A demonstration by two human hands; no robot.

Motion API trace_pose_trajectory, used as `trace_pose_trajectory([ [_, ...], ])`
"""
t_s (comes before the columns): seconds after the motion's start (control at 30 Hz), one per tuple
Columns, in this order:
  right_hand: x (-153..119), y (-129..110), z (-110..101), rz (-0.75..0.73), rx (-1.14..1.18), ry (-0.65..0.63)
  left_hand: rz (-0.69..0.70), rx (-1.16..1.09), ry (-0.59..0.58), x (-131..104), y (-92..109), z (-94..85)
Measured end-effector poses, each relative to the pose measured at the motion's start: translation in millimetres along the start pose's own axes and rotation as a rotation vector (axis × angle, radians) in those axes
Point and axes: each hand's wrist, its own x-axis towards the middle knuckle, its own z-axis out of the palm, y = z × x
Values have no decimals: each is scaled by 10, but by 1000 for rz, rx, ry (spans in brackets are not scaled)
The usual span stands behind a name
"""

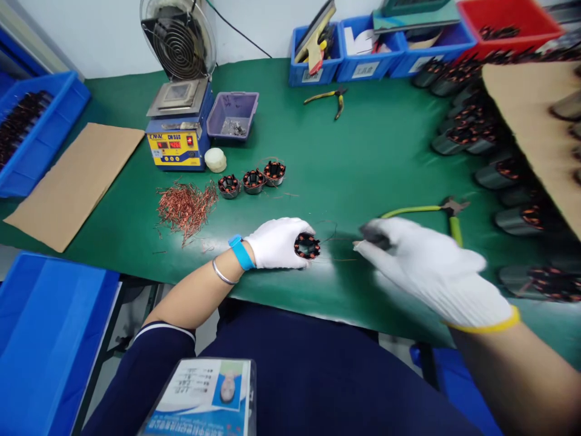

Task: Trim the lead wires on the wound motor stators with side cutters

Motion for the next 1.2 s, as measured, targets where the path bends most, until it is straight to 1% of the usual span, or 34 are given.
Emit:
trace_pose_trajectory([
  [0.03,-38,-90,-13,-82,-37,36,-1,-1,-3,1,1,-2],
  [0.07,-67,-173,-5,-178,-69,39,-1,-2,-6,2,1,-4],
  [0.1,-91,-241,24,-268,-86,3,-1,-2,-7,3,0,-6],
  [0.13,-110,-292,70,-325,-84,-58,0,-1,-7,5,-2,-6],
  [0.17,-127,-323,128,-331,-90,-115,1,0,-4,6,-4,-6],
  [0.2,-142,-338,189,-291,-99,-168,3,-1,1,6,-8,-4],
  [0.27,-166,-326,292,-138,-83,-251,11,-5,11,6,-15,2],
  [0.3,-174,-307,324,-60,-62,-271,15,-7,13,5,-16,6],
  [0.37,-177,-262,343,41,-37,-251,20,-7,11,3,-14,9],
  [0.4,-173,-240,337,50,-47,-212,20,-6,8,2,-8,9],
  [0.47,-159,-205,320,-2,-105,-129,11,-2,3,2,7,4],
  [0.5,-151,-193,316,-42,-145,-121,7,0,2,2,15,0],
  [0.57,-132,-182,322,-106,-243,-160,0,1,0,3,27,-7],
  [0.67,-93,-193,352,-141,-398,-249,-3,-4,2,3,31,-9],
  [0.73,-56,-207,360,-162,-394,-272,-9,-13,6,2,28,-3],
  [0.8,-18,-220,347,-173,-272,-277,-13,-60,10,-2,26,3],
  [0.87,8,-238,308,-151,-106,-260,-19,-189,17,-9,24,1],
  [0.9,14,-251,279,-131,-34,-241,-34,-300,25,-13,23,-5],
  [0.97,15,-292,205,-95,74,-196,-101,-607,25,-21,19,-28],
  [1.0,11,-319,163,-89,103,-172,-154,-785,-19,-25,19,-44],
  [1.07,2,-378,77,-97,112,-144,-279,-1104,-214,-34,24,-74],
  [1.1,-2,-406,38,-104,94,-143,-330,-1211,-320,-39,32,-85],
  [1.13,-6,-429,3,-112,63,-142,-364,-1277,-404,-45,45,-90],
  [1.17,-9,-447,-27,-121,22,-140,-377,-1310,-444,-51,61,-88],
  [1.2,-14,-459,-51,-127,-28,-136,-367,-1319,-438,-58,79,-80],
])
